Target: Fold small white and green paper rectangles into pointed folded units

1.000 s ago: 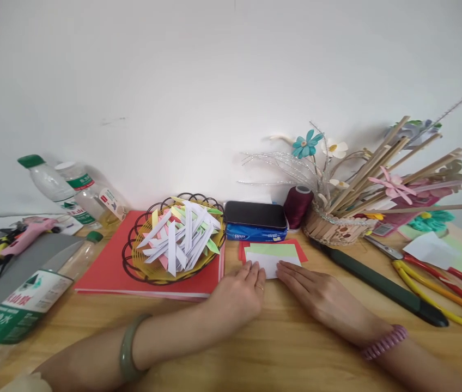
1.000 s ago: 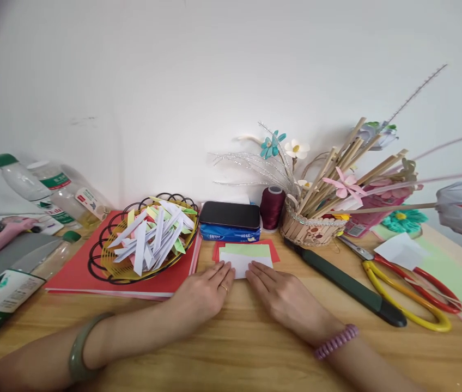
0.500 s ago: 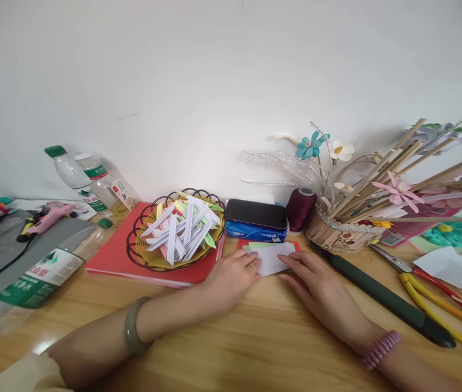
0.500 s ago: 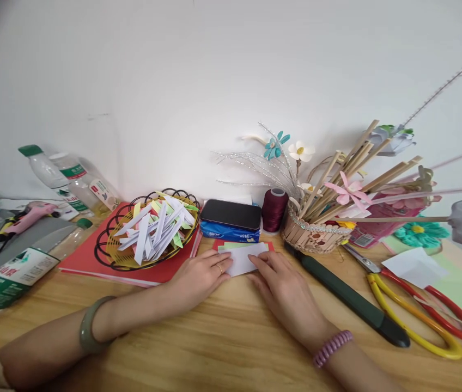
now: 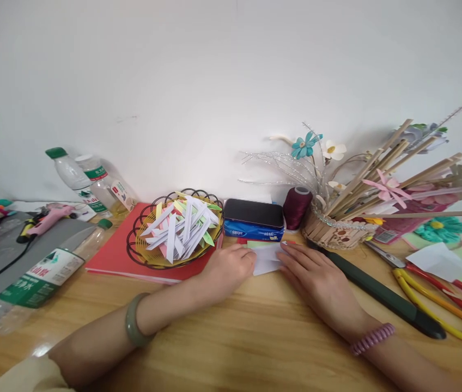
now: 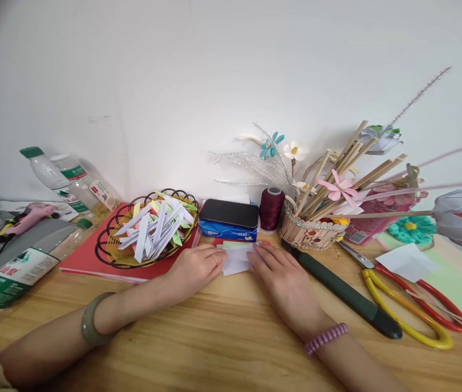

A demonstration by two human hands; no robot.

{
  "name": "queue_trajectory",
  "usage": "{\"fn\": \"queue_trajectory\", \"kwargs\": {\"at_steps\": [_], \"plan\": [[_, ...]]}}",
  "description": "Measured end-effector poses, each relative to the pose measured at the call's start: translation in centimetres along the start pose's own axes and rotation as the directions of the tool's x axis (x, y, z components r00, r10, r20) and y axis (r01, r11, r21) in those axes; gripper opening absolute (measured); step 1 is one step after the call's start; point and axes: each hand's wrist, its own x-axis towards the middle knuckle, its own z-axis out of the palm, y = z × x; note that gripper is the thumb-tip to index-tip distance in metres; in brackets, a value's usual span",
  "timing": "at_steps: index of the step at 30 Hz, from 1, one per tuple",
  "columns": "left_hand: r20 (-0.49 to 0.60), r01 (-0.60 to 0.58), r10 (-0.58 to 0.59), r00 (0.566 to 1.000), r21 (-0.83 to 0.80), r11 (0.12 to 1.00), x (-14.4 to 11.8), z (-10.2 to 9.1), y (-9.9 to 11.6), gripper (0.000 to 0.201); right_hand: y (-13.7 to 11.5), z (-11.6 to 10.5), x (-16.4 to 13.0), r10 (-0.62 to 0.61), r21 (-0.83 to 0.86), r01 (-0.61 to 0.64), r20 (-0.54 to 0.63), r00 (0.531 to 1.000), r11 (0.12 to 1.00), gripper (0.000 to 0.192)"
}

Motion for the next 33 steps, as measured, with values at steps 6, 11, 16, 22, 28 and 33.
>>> {"fn": "queue_trajectory", "kwargs": {"at_steps": [6, 11, 16, 22, 28, 33], "plan": [[-0.366, -0.177, 0.159, 0.917, -0.015, 0.984, -3.3, -3.0, 2.2, 0.018, -2.0, -3.7, -2.0, -0.233, 0.048, 0.234, -0.015, 0.972, 0.971, 0.035], [-0.118, -0.124, 0.097, 0.988, -0.245, 0.962, -5.3, -2.7, 3.5, 0.027, -3.6, -4.3, -3.3, -0.104, 0.277, 0.050, 0.181, 0.978, 0.959, 0.031], [0.022, 0.134, -0.150, 0.988, -0.589, 0.797, -5.2, -1.9, 3.7, 0.013, -4.0, -3.6, -4.0, 0.147, 0.407, -0.294, 0.354, 0.924, 0.865, 0.020], [0.309, 0.480, -0.370, 0.876, -0.636, 0.605, -4.5, -2.2, 4.0, 0.011, -4.4, -3.3, -3.9, 0.340, 0.438, -0.534, 0.448, 0.827, 0.723, 0.021], [0.455, 0.631, -0.437, 0.776, -0.556, 0.541, -3.9, -2.1, 4.1, 0.009, -4.7, -2.7, -3.9, 0.525, 0.412, -0.656, 0.394, 0.754, 0.633, 0.016], [0.484, 0.628, -0.409, 0.774, -0.500, 0.597, -3.8, -1.8, 3.8, 0.009, -4.8, -2.2, -3.8, 0.549, 0.390, -0.643, 0.335, 0.766, 0.659, 0.012]]}}
